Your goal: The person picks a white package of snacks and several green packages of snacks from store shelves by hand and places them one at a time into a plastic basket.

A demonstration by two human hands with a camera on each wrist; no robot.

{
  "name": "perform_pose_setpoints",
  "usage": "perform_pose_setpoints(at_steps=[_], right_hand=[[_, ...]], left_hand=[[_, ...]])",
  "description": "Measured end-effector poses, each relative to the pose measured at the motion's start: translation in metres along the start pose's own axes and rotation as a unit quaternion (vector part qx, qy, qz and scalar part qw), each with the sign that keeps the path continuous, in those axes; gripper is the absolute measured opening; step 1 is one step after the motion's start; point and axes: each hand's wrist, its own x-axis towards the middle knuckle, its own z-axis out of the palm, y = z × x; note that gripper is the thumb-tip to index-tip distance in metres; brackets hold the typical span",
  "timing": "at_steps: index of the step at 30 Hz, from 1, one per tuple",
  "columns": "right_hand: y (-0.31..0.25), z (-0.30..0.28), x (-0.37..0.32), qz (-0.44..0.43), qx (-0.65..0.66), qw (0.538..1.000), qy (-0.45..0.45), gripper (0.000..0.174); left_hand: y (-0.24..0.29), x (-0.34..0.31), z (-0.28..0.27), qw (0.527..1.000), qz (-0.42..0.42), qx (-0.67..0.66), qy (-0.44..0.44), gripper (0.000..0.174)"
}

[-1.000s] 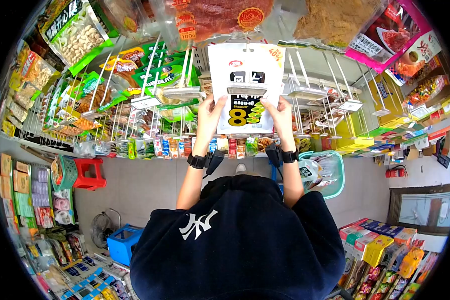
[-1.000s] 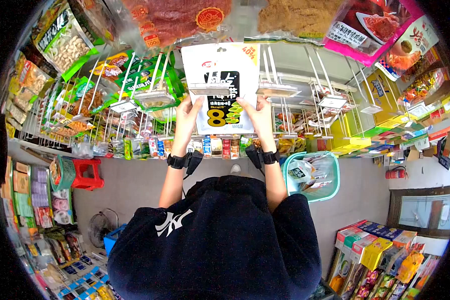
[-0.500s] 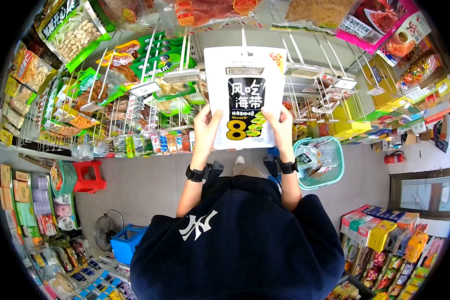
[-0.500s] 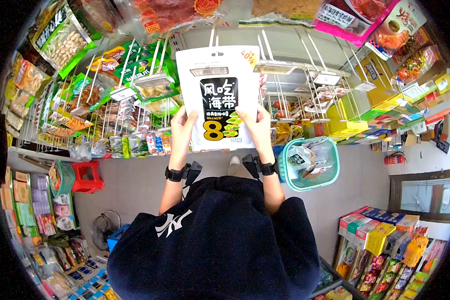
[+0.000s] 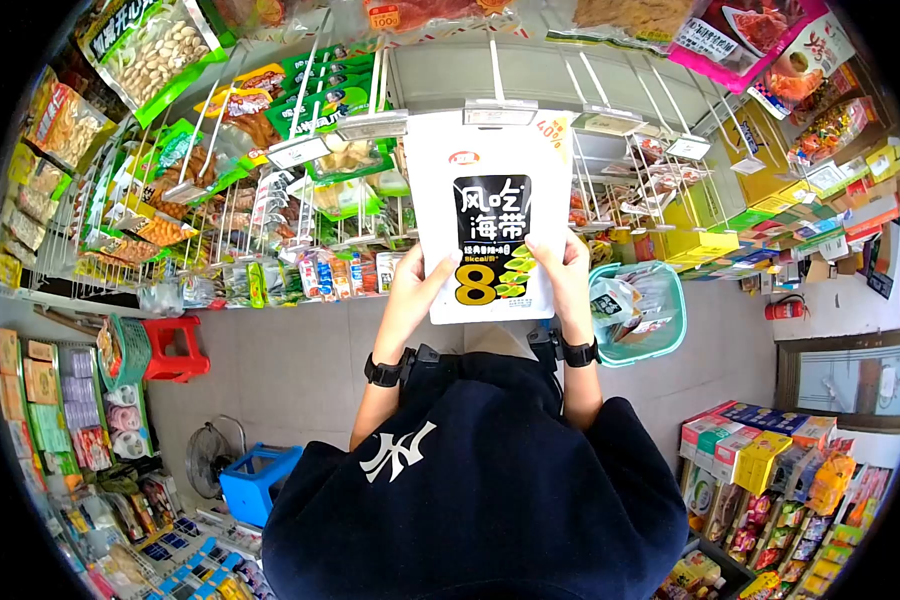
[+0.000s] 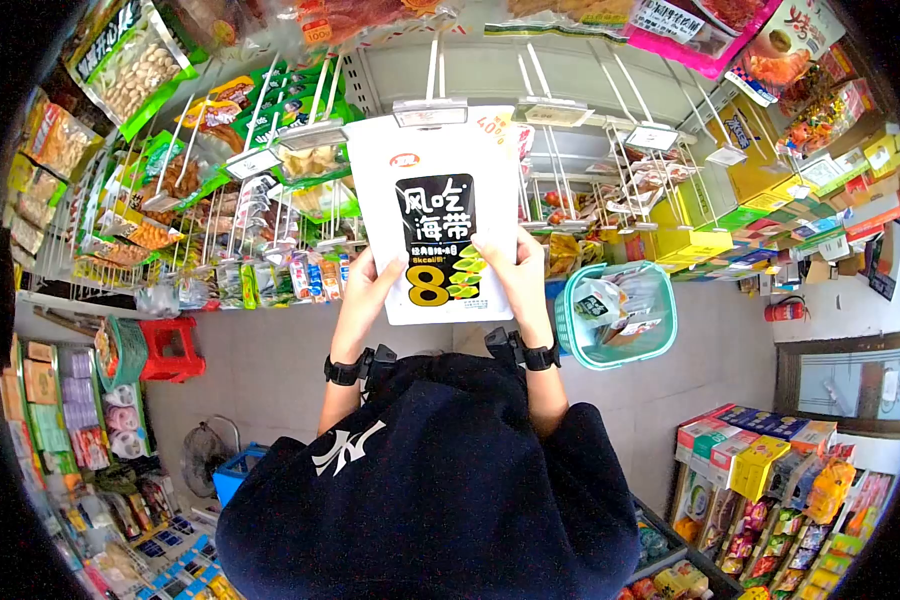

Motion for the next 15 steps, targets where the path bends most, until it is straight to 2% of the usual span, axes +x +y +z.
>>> perform_pose_setpoints(at_steps=[4,9,15], right_hand=[[0.001,0.006,-0.009,0.010,0.010,1.000,0.002,0.023],[-0.001,0.010,-0.026,0.042,-0.004,0.999,0.003,0.022],[0.000,0.002,-0.053,0.077,-0.012,0.997,-0.006,0.025]], left_hand=[[-0.005,-0.013,-0.003,0.999,-0.014,0.026,-0.029,0.026],[-0.001,-0.029,-0.003,0.999,-0.038,0.001,-0.013,0.025],[0.004,-0.050,-0.004,0.998,-0.047,0.035,0.003,0.025]])
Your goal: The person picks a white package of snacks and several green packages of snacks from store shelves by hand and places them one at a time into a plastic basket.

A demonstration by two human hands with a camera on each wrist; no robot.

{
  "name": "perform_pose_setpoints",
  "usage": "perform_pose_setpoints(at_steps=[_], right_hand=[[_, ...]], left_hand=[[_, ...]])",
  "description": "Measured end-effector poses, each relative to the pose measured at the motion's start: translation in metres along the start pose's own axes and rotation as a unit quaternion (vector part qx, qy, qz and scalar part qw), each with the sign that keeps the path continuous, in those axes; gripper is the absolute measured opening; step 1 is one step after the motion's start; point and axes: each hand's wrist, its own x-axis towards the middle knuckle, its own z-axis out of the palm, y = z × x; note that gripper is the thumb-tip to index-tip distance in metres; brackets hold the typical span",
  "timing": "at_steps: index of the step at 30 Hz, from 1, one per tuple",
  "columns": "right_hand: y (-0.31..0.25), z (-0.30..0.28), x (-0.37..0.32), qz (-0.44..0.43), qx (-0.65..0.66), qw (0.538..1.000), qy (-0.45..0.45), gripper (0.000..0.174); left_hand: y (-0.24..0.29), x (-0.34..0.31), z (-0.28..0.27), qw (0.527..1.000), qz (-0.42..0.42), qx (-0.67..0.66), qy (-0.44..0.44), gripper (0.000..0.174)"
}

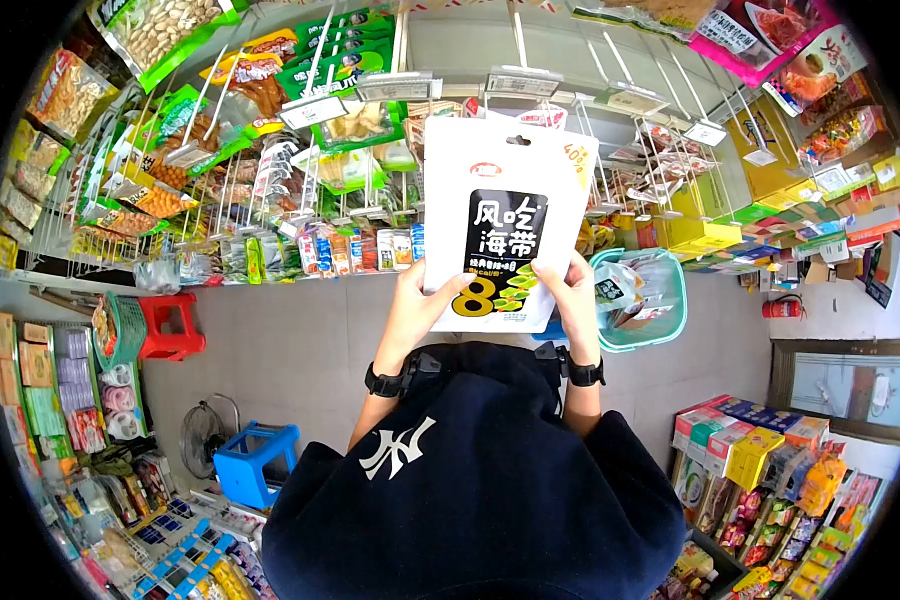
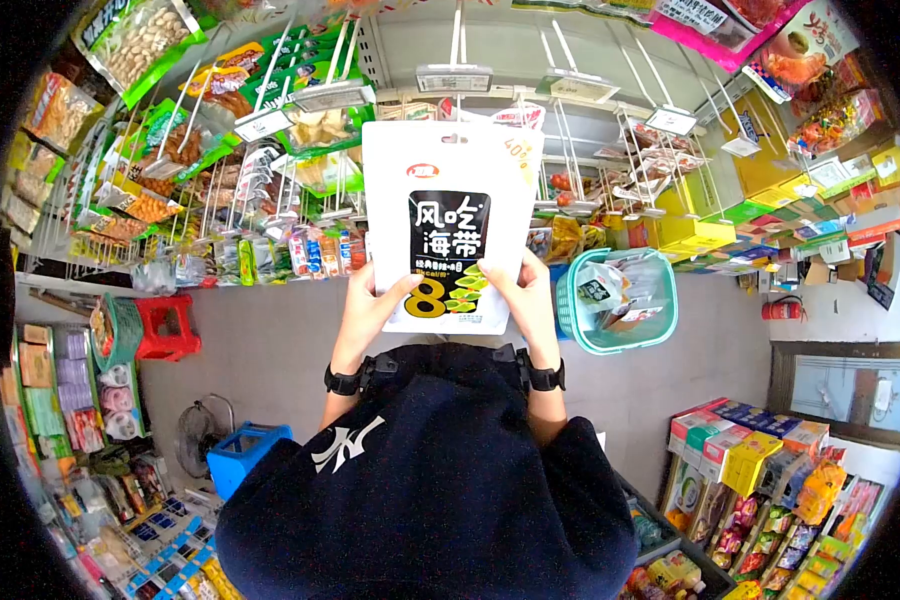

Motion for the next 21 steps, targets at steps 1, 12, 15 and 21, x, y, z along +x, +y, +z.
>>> perform_pose_setpoints(at_steps=[1,12,15,21], right_hand=[[0.002,-0.003,-0.005,0.007,-0.006,1.000,-0.016,0.024],[0.006,-0.002,-0.055,0.055,-0.022,0.998,-0.033,0.023],[0.004,0.002,-0.062,0.038,-0.001,0.999,-0.014,0.022],[0.003,0.007,-0.073,0.009,-0.011,1.000,-0.009,0.022]], left_hand=[[0.000,-0.003,0.000,1.000,0.009,0.007,0.003,0.025],[0.009,-0.037,0.008,1.000,0.006,-0.015,-0.004,0.024],[0.006,-0.045,0.006,1.000,-0.003,-0.018,-0.010,0.025],[0.003,-0.059,0.001,1.000,0.002,-0.014,-0.022,0.027]])
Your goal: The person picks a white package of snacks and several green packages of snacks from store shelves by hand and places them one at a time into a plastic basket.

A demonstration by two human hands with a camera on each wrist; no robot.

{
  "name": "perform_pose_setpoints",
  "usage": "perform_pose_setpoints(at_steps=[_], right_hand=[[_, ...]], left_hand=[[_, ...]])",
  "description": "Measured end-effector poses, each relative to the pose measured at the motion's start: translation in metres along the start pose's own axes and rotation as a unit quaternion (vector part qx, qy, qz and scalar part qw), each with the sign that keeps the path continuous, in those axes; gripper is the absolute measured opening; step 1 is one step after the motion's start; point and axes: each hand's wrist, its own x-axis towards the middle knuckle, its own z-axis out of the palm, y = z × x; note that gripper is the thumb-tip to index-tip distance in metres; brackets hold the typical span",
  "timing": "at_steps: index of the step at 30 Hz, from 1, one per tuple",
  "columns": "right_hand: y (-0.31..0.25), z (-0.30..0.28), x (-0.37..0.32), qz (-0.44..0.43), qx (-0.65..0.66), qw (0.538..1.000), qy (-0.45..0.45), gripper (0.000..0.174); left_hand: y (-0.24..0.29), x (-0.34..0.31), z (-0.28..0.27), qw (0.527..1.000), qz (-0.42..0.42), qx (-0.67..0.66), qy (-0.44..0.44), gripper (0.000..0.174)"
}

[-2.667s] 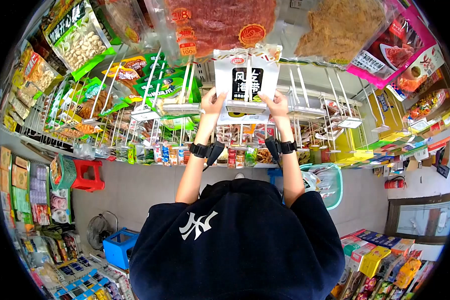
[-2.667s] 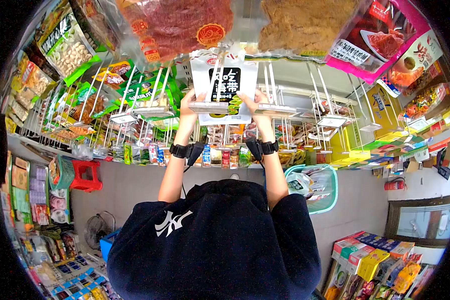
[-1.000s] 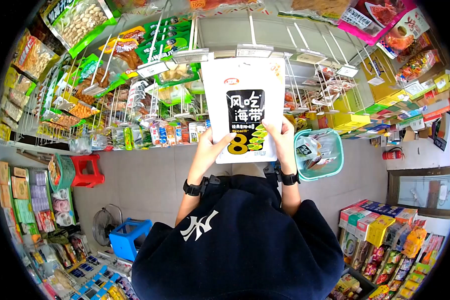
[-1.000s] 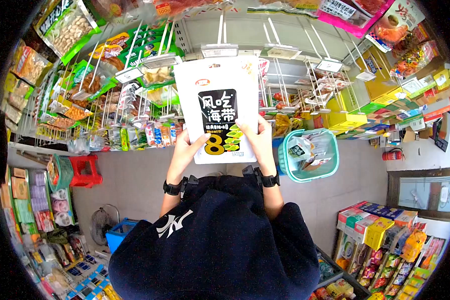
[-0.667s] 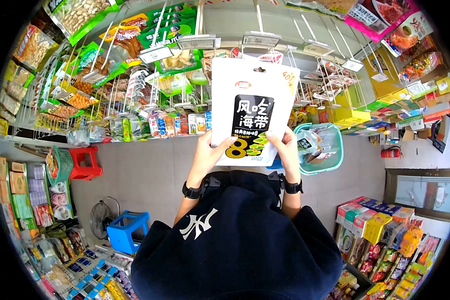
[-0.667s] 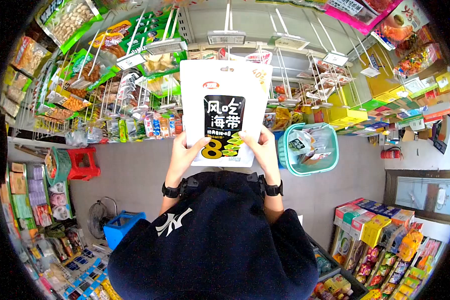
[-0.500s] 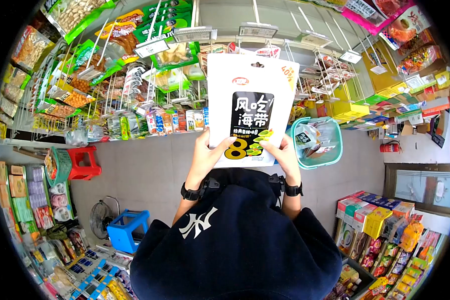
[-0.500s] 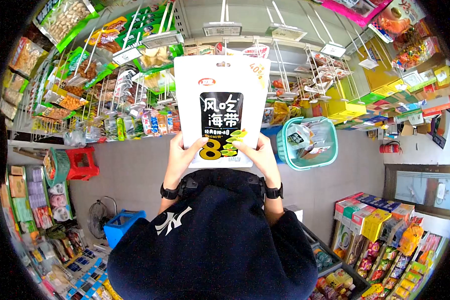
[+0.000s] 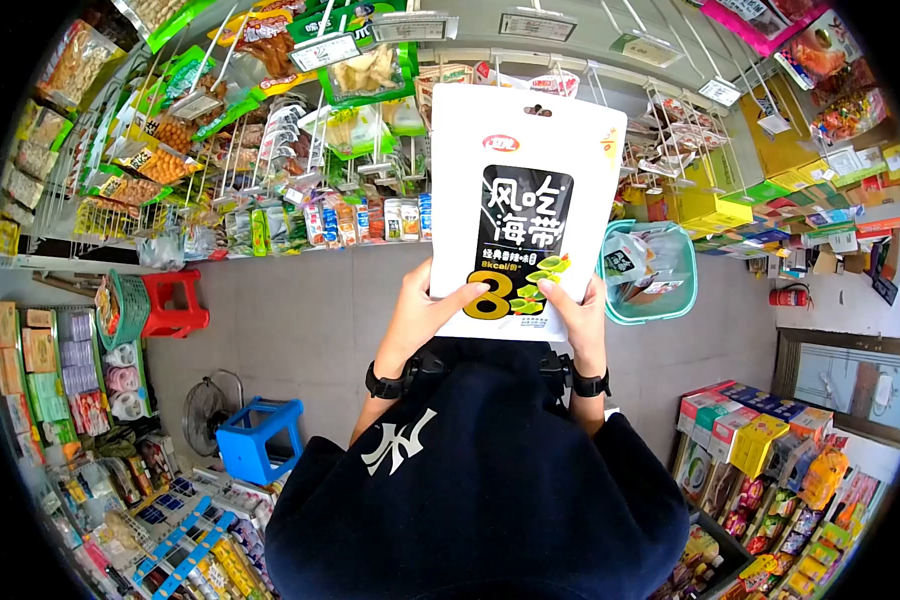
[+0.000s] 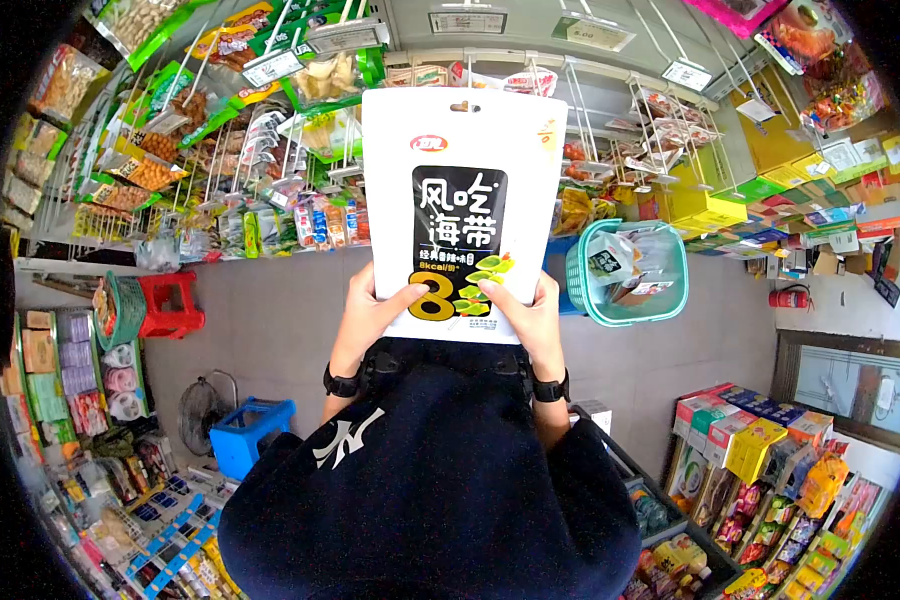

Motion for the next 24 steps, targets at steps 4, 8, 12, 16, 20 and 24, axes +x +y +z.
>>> perform_pose_setpoints(at_steps=[4,8,12,16,20,24], right_hand=[[0.001,-0.001,-0.008,0.008,0.012,1.000,0.005,0.022],[0.001,-0.002,-0.012,0.003,0.001,1.000,-0.005,0.023],[-0.007,0.003,-0.015,-0.013,-0.013,1.000,-0.023,0.024],[-0.008,0.003,-0.018,-0.007,0.002,0.999,-0.041,0.025],[-0.010,0.002,-0.018,-0.021,-0.021,0.997,-0.075,0.025],[-0.017,0.005,-0.018,-0.004,-0.030,0.990,-0.139,0.028]], left_hand=[[-0.004,-0.009,-0.006,0.999,-0.007,0.015,-0.032,0.026],[-0.006,-0.015,-0.004,0.998,-0.009,0.037,-0.040,0.024],[-0.004,-0.022,-0.003,0.998,0.004,0.055,-0.014,0.021],[0.001,-0.030,-0.004,0.999,0.016,0.047,0.007,0.022],[0.010,-0.036,-0.004,0.999,0.032,0.037,0.024,0.019],[0.012,-0.039,-0.005,0.998,0.040,0.037,0.036,0.019]])
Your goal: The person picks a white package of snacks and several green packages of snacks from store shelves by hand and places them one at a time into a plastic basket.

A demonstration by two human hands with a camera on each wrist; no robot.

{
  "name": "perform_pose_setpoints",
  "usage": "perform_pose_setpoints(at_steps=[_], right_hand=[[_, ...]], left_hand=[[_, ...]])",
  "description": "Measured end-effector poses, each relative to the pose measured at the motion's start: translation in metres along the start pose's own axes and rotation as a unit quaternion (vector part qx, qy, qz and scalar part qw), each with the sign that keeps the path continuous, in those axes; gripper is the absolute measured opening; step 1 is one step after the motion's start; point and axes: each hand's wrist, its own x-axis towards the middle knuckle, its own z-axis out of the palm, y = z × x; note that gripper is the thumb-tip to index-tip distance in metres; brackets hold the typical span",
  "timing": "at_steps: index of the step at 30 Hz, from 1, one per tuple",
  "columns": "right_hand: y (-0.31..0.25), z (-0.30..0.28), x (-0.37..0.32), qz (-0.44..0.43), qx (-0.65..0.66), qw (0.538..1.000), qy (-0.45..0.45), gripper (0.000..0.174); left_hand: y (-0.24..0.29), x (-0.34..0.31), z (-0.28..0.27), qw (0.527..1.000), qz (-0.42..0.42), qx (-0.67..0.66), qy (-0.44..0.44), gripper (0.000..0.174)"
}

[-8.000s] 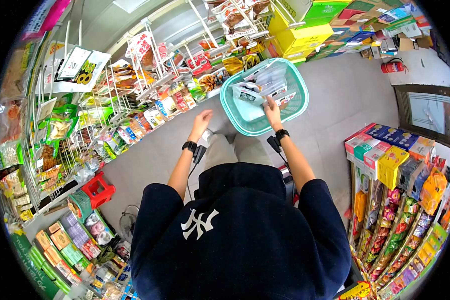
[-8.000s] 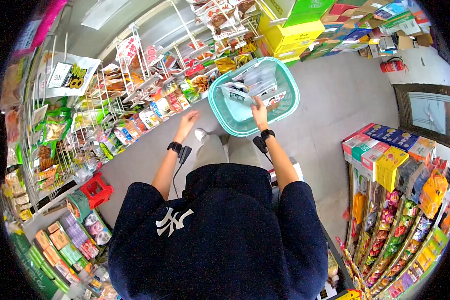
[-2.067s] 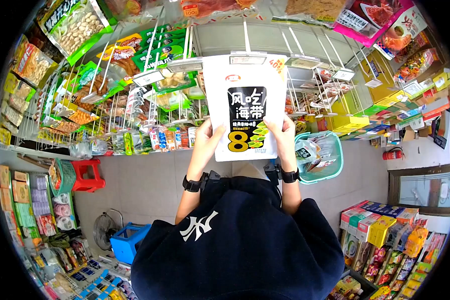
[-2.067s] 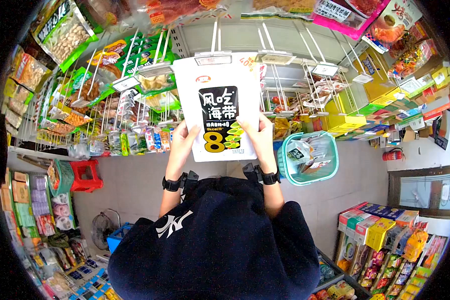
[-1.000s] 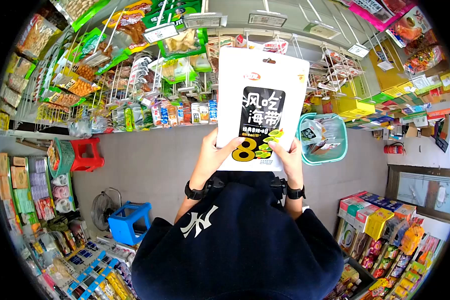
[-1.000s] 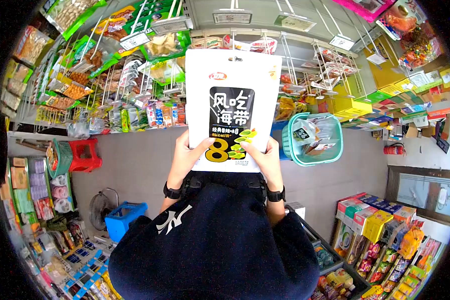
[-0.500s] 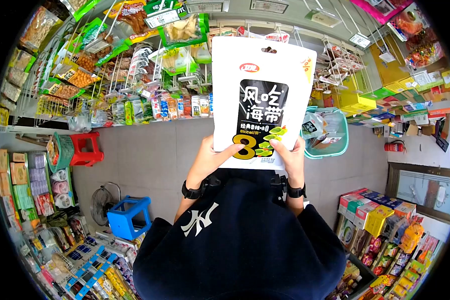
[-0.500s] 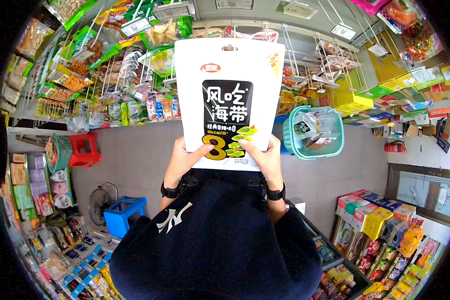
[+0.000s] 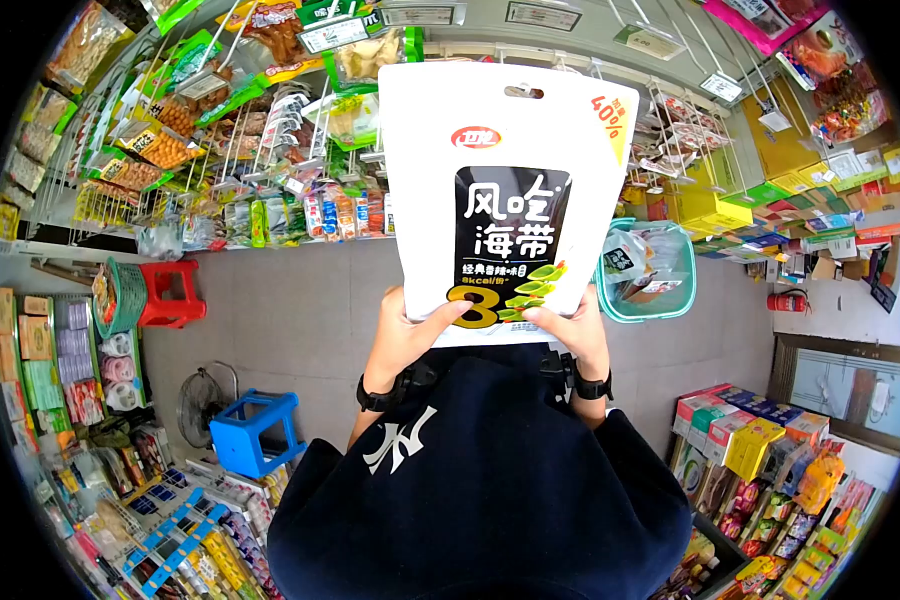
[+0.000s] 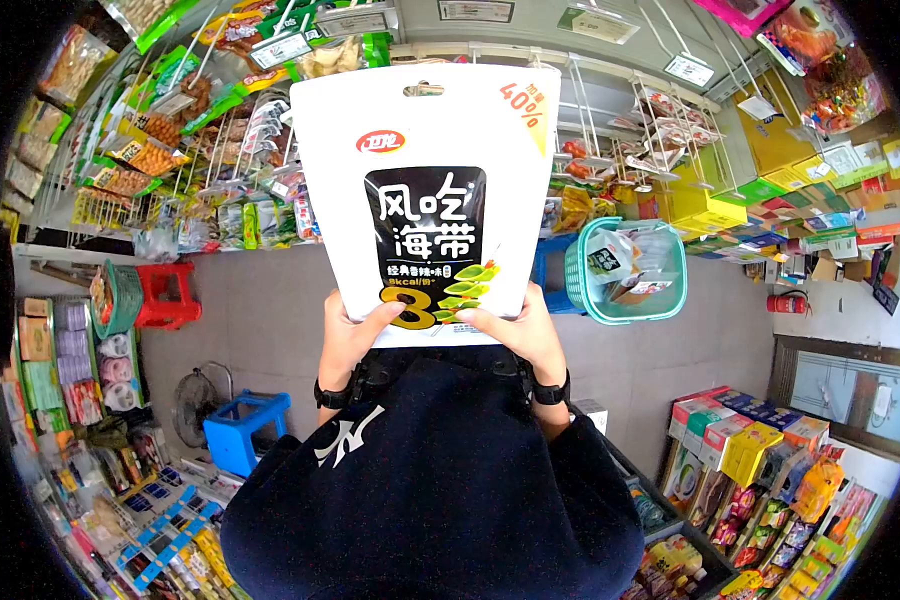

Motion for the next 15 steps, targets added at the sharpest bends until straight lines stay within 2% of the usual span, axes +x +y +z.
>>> perform_pose_setpoints(at_steps=[5,15], right_hand=[[0.0012,0.0036,0.0020,0.027,-0.001,0.999,-0.024,0.029],[-0.0022,0.0105,0.0082,0.001,-0.028,0.999,-0.021,0.027]], left_hand=[[0.0023,-0.0030,-0.0022,1.000,0.018,0.016,0.006,0.019],[0.0101,-0.0039,-0.0091,0.999,0.030,0.021,0.030,0.020]])
